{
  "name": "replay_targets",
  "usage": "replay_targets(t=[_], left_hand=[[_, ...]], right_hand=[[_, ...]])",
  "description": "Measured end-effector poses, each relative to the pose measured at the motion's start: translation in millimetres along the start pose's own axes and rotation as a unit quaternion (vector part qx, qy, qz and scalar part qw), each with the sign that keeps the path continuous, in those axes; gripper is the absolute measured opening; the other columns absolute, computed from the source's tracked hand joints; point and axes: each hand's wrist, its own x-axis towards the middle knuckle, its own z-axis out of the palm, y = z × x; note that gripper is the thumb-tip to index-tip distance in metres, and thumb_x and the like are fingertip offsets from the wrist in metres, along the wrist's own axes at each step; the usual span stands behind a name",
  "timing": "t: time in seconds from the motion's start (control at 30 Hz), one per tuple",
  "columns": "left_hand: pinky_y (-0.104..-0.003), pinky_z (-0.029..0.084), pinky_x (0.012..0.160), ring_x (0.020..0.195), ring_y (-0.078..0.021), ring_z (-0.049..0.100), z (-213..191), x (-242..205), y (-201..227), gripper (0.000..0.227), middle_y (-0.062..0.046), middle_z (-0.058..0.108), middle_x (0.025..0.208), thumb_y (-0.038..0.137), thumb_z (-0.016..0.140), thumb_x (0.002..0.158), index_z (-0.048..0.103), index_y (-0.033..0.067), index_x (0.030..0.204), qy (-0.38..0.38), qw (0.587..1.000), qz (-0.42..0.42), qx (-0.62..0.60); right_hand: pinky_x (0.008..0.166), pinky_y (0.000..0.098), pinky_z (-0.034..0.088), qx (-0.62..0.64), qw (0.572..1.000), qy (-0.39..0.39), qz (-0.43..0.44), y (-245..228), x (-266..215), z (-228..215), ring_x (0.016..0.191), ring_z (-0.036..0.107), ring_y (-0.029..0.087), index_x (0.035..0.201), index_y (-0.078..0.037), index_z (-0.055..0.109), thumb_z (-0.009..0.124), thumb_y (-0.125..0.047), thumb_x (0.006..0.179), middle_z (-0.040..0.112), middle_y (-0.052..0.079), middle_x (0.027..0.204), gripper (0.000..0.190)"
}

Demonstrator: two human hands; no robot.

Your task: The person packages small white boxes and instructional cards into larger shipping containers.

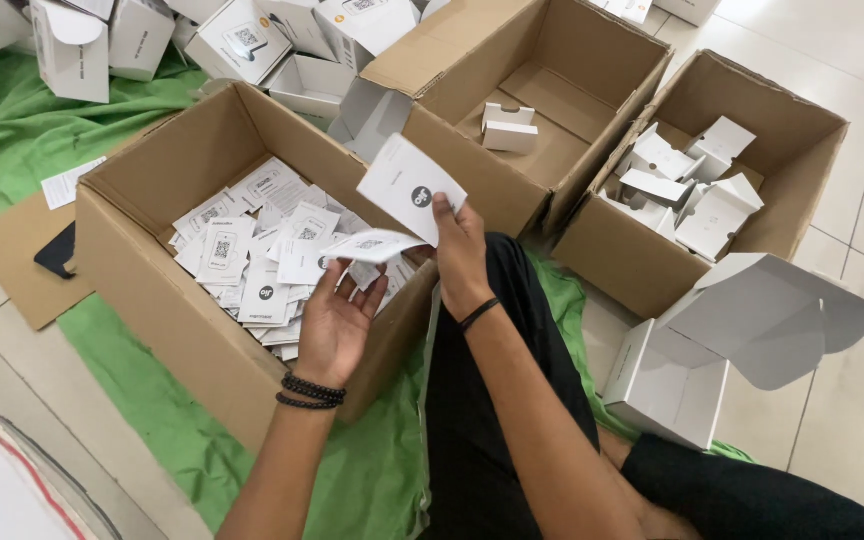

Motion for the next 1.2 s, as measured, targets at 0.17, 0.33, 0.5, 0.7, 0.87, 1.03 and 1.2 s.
replay_targets(t=[0.17, 0.33, 0.5, 0.7, 0.87, 1.03, 1.2], left_hand=[[-0.044, 0.048, 0.111, 0.119, -0.0228, 0.060, -36.7, 27.9, -5.8, 0.031, -0.008, 0.060, 0.130, 0.017, 0.065, 0.103, 0.052, 0.0034, 0.127, -0.032, 0.998, 0.000, 0.054], [-0.048, 0.029, 0.118, 0.130, -0.0244, 0.049, -42.9, 43.8, 12.7, 0.057, -0.015, 0.052, 0.140, 0.015, 0.057, 0.099, 0.040, 0.0058, 0.153, 0.137, 0.971, 0.089, 0.177], [-0.041, 0.021, 0.125, 0.154, -0.0256, 0.029, 32.9, 0.2, -14.9, 0.068, -0.012, 0.028, 0.167, 0.018, 0.056, 0.101, 0.029, 0.0016, 0.160, 0.065, 0.874, 0.224, 0.427], [-0.040, 0.042, 0.119, 0.147, -0.0274, 0.049, 124.6, -23.3, -136.7, 0.052, -0.015, 0.050, 0.159, 0.022, 0.061, 0.104, 0.049, 0.0032, 0.151, -0.276, 0.804, 0.190, 0.491], [-0.038, 0.048, 0.109, 0.137, -0.0273, 0.055, 153.2, 5.9, -278.6, 0.057, -0.015, 0.053, 0.152, 0.029, 0.067, 0.097, 0.052, 0.0062, 0.146, -0.380, 0.776, 0.050, 0.501], [-0.039, 0.054, 0.100, 0.118, -0.0296, 0.069, 162.2, 16.1, -350.8, 0.053, -0.015, 0.070, 0.130, 0.026, 0.075, 0.086, 0.061, 0.0069, 0.133, -0.362, 0.684, 0.033, 0.632], [-0.037, 0.060, 0.091, 0.105, -0.0265, 0.074, 141.7, -14.4, -334.2, 0.045, -0.012, 0.069, 0.122, 0.011, 0.068, 0.082, 0.061, 0.0052, 0.126, -0.363, 0.717, 0.050, 0.593]], right_hand=[[0.070, 0.0322, 0.062, 0.002, 0.993, -0.114, 0.039, 24.1, 4.9, -1.0, 0.088, 0.069, 0.015, 0.124, -0.001, 0.061, 0.056, -0.025, 0.105, 0.070, 0.005, 0.105, 0.031], [0.086, 0.0295, 0.057, -0.161, 0.975, -0.155, -0.022, 25.2, -8.7, -8.7, 0.119, 0.057, 0.017, 0.154, -0.015, 0.036, 0.059, -0.019, 0.102, 0.056, 0.008, 0.135, 0.057], [0.089, 0.0281, 0.057, -0.286, 0.936, -0.061, -0.197, -45.1, -68.1, -75.6, 0.121, 0.063, 0.019, 0.141, -0.008, 0.055, 0.063, -0.014, 0.102, 0.063, 0.010, 0.138, 0.041], [0.091, 0.0356, 0.060, -0.457, 0.790, 0.254, -0.321, -122.8, -146.2, -230.8, 0.114, 0.068, 0.024, 0.123, -0.007, 0.068, 0.065, -0.011, 0.105, 0.069, 0.010, 0.129, 0.019], [0.096, 0.0441, 0.053, -0.510, 0.661, 0.461, -0.300, -125.6, -166.3, -374.4, 0.126, 0.057, 0.033, 0.139, -0.003, 0.057, 0.064, -0.008, 0.104, 0.061, 0.017, 0.135, 0.037], [0.082, 0.0325, 0.061, -0.340, 0.873, 0.334, -0.106, -88.7, -168.7, -431.0, 0.105, 0.070, 0.019, 0.146, -0.004, 0.052, 0.057, -0.013, 0.103, 0.069, 0.012, 0.127, 0.044], [0.078, 0.0348, 0.062, -0.392, 0.854, 0.321, -0.120, -91.4, -205.7, -386.9, 0.100, 0.071, 0.022, 0.142, -0.004, 0.052, 0.060, -0.001, 0.090, 0.067, 0.014, 0.122, 0.052]])
